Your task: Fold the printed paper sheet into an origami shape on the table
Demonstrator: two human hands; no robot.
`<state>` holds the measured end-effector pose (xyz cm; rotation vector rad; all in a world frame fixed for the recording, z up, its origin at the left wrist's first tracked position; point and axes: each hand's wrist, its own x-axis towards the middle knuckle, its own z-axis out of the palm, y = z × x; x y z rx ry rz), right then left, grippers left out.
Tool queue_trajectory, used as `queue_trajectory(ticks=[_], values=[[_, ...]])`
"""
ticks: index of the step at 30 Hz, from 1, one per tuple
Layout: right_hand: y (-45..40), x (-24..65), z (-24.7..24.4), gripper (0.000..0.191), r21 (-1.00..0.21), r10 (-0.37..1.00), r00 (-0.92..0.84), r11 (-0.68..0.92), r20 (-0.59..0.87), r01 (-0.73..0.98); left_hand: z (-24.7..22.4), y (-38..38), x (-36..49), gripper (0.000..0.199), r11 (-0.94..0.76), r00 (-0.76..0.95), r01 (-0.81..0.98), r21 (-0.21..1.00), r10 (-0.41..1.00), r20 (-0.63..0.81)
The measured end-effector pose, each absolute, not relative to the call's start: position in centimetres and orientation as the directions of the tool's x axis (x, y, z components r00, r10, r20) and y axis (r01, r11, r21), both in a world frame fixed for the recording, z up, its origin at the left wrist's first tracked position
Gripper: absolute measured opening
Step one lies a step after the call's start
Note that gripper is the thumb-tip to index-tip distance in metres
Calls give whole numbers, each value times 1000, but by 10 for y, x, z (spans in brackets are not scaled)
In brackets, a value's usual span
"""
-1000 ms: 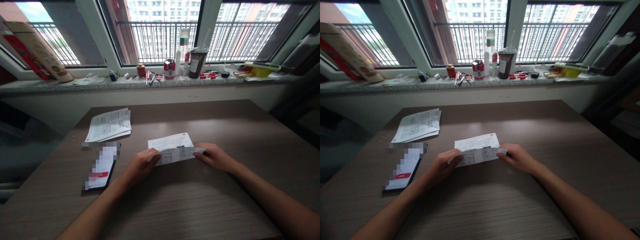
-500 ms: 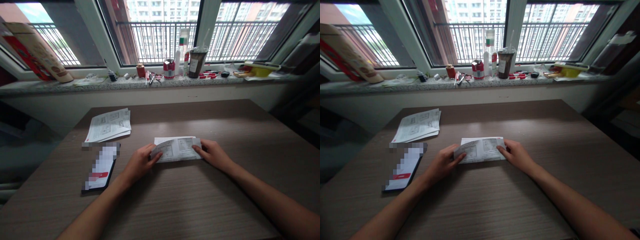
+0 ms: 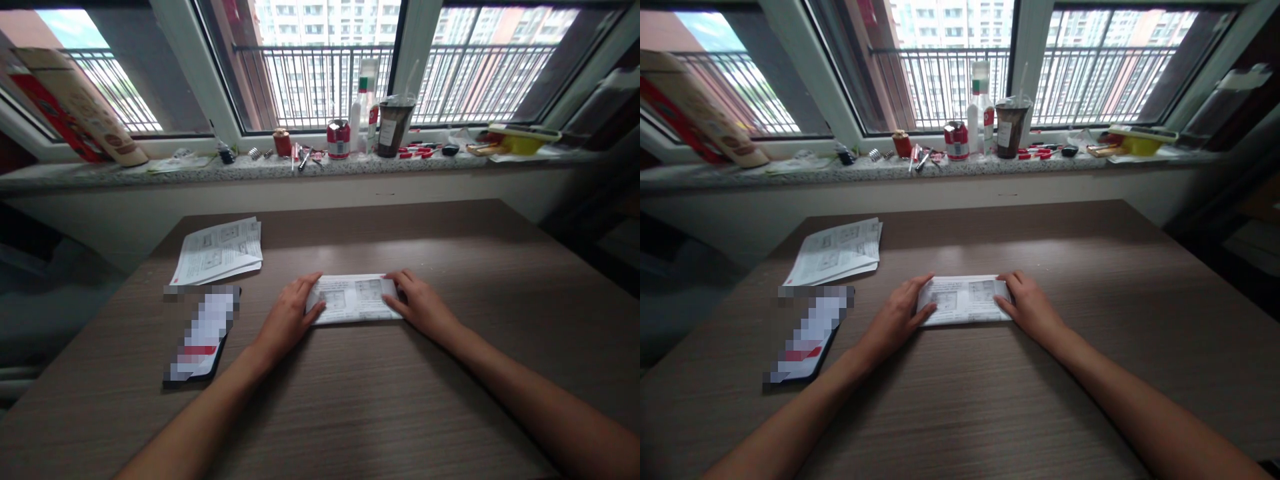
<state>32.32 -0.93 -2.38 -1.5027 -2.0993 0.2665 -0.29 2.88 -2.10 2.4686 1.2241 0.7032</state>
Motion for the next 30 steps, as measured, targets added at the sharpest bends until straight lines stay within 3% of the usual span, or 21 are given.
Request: queue_trajectory(ticks=[2, 4, 10, 16, 24, 30], values=[[-8, 325, -25, 44, -425, 909, -241, 378, 341, 823, -20, 29, -4, 47, -619, 564, 668, 412, 783, 262], [-7, 326, -25, 47, -373, 885, -287, 422, 367, 826, -18, 29, -5, 38, -642, 598, 683, 347, 765, 238], [-12, 327, -22, 34, -282, 815, -479, 568, 326, 773, -13, 20, -11, 38, -671, 640, 702, 239, 741, 203], [-14, 321, -18, 25, -323, 836, -447, 539, 319, 778, -2, 14, -9, 39, -720, 694, 675, 158, 693, 195], [-6, 307, -16, 13, -350, 896, -321, 420, 306, 837, 1, 23, 13, 18, -660, 628, 708, 249, 751, 205], [-3, 309, -20, 26, -400, 903, -298, 408, 311, 821, -10, 29, 11, 40, -614, 569, 731, 297, 789, 230]])
